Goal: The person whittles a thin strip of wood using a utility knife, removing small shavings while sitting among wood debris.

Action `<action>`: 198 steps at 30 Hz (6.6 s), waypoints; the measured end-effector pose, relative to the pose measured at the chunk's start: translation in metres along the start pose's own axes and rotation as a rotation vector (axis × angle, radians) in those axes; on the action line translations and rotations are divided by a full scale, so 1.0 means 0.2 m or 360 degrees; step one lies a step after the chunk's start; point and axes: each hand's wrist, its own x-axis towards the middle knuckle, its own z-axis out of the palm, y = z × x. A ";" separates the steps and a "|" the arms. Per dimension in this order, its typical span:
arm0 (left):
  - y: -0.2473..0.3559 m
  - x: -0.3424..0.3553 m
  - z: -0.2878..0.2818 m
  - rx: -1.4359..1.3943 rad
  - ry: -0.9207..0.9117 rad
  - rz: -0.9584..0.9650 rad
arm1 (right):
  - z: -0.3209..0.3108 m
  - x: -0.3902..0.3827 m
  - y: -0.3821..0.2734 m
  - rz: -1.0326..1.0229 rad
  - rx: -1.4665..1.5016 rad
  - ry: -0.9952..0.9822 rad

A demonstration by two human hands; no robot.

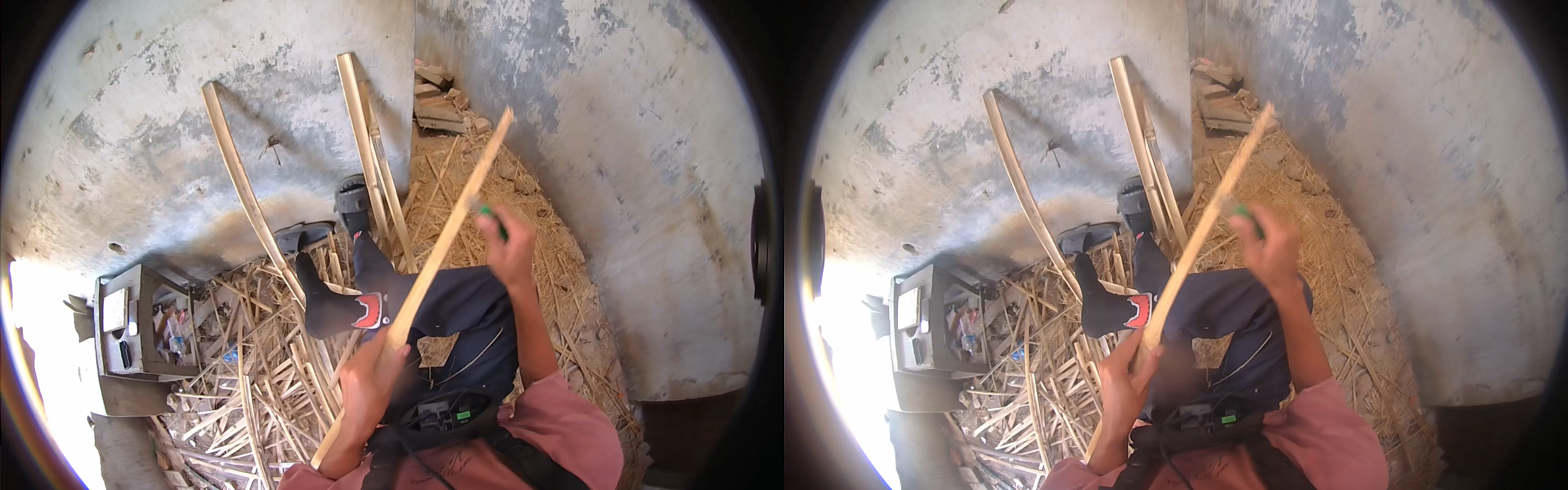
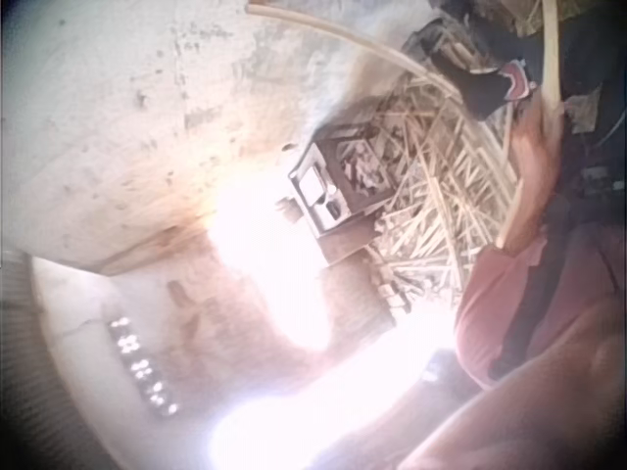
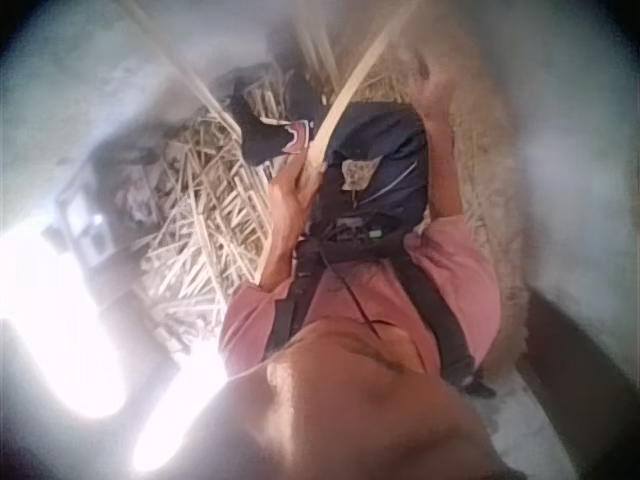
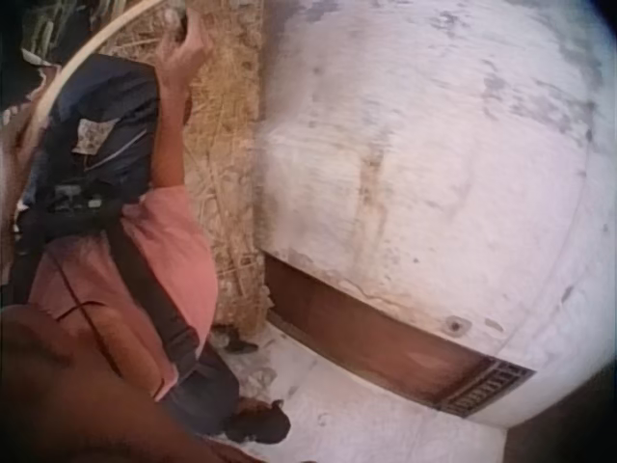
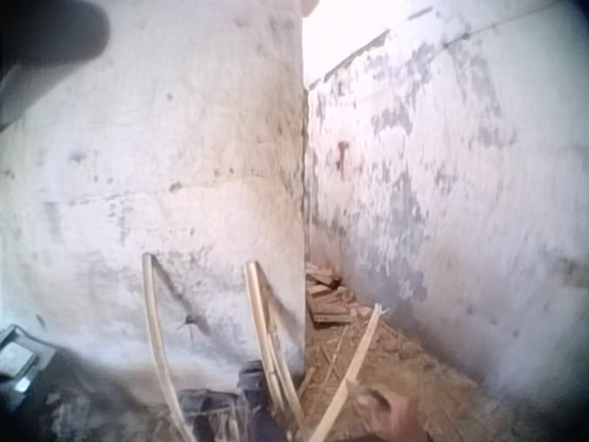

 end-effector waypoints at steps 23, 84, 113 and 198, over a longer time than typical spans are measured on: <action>0.05 0.10 0.01 -0.0095 -0.0038 -0.0121 | 0.07 -0.25 -0.38 -0.0493 0.0291 -0.0581; -0.18 0.05 -0.13 -0.1176 -0.0450 -0.0514 | -0.05 -0.16 0.06 0.0873 0.0381 -0.0792; 0.03 0.07 -0.02 -0.0292 -0.0192 -0.0260 | 0.03 -0.22 -0.46 -0.0165 0.0290 -0.0567; -0.29 -0.43 -0.27 -0.0028 -0.0433 -0.0619 | -0.43 0.28 0.84 0.0844 -0.0264 0.0272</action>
